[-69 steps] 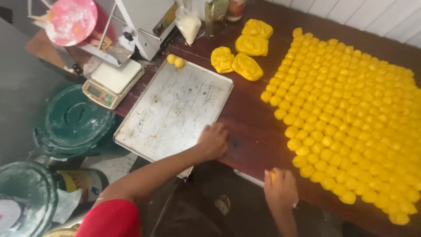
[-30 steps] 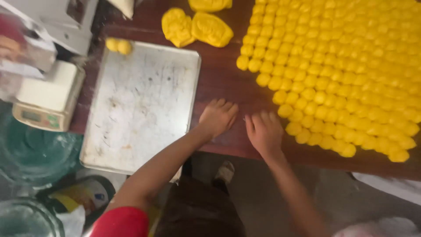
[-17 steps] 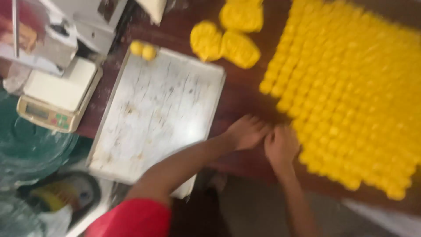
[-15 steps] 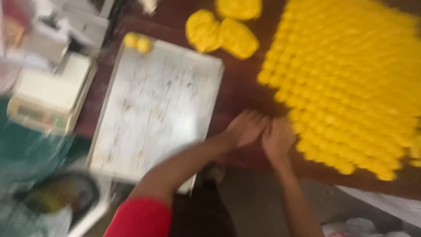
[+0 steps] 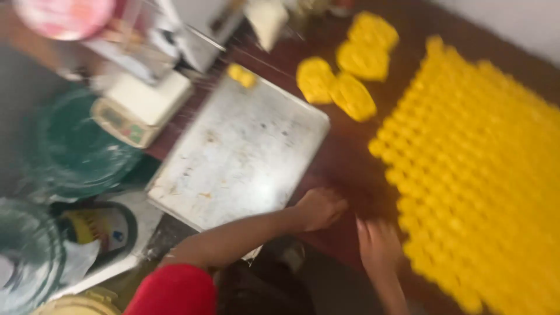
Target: Shape pieces of yellow dough into uniform balls and arrange them on a baking tray.
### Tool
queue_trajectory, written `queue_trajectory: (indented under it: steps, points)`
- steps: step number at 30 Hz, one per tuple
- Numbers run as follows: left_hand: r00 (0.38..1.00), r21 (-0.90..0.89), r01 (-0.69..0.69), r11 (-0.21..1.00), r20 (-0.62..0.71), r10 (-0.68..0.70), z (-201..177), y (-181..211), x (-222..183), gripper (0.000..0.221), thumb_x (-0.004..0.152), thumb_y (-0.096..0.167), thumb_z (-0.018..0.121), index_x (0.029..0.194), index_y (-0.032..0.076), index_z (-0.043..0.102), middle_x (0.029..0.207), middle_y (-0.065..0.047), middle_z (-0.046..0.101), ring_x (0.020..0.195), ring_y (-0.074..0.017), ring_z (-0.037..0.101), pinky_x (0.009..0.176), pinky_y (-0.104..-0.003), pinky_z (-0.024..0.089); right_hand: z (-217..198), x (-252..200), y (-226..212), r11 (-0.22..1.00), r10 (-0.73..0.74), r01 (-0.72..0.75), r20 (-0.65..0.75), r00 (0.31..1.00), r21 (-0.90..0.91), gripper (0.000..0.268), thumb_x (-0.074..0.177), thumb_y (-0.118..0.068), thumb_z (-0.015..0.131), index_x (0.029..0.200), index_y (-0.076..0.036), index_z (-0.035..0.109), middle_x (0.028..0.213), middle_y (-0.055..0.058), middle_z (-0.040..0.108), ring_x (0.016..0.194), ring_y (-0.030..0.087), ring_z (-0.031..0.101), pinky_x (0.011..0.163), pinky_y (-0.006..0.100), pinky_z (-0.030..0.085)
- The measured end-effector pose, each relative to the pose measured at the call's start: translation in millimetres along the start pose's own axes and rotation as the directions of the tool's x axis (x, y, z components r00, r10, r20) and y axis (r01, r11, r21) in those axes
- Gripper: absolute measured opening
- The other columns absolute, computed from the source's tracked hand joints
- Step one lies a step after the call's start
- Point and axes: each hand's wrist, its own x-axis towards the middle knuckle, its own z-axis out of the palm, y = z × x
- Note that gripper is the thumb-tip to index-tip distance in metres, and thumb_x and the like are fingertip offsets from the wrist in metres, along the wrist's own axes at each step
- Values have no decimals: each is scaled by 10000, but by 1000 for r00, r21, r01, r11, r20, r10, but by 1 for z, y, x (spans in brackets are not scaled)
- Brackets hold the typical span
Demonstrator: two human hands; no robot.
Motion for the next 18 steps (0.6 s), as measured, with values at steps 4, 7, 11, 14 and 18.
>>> queue_trajectory:
  steps: [4,7,11,14,18]
  points:
    - [995,29,-86,996,47,85,-20,-4,11,150,853,263,659,923,130,655,885,-123,682,847,-330,649,773,-504,497,3,20,12,996,-70,70,2,998,55,203,953,-244,694,836,-85,648,784,128,580,714,348,560,640,483,455]
    - [996,108,-18,994,84,9,1,18,24,149,891,231,659,975,108,653,935,-109,692,899,-317,663,768,-472,514,2,22,-14,995,3,-1,29,1000,-103,304,1012,-239,710,774,-84,601,765,116,557,734,332,569,652,461,460]
    - [977,47,149,988,-164,-139,2,8,16,237,857,276,690,1036,123,669,968,-91,698,898,-314,664,785,-456,519,-10,18,-9,987,-159,159,-46,986,-16,232,928,-239,696,755,-123,593,768,97,575,714,330,569,641,469,464]
    - [983,28,171,985,-73,-169,-8,-8,-1,134,912,282,696,964,161,672,924,-73,690,858,-309,655,780,-460,513,-12,24,8,975,-203,206,-48,978,81,233,928,-261,702,783,-110,599,759,114,559,682,334,553,604,463,449]
    - [997,83,-1,997,-71,7,-3,-5,27,164,898,234,665,1017,121,657,944,-85,668,895,-309,647,792,-447,521,5,45,-10,994,-99,98,-27,995,-54,349,975,-255,724,727,-88,544,731,123,536,696,353,557,609,467,445]
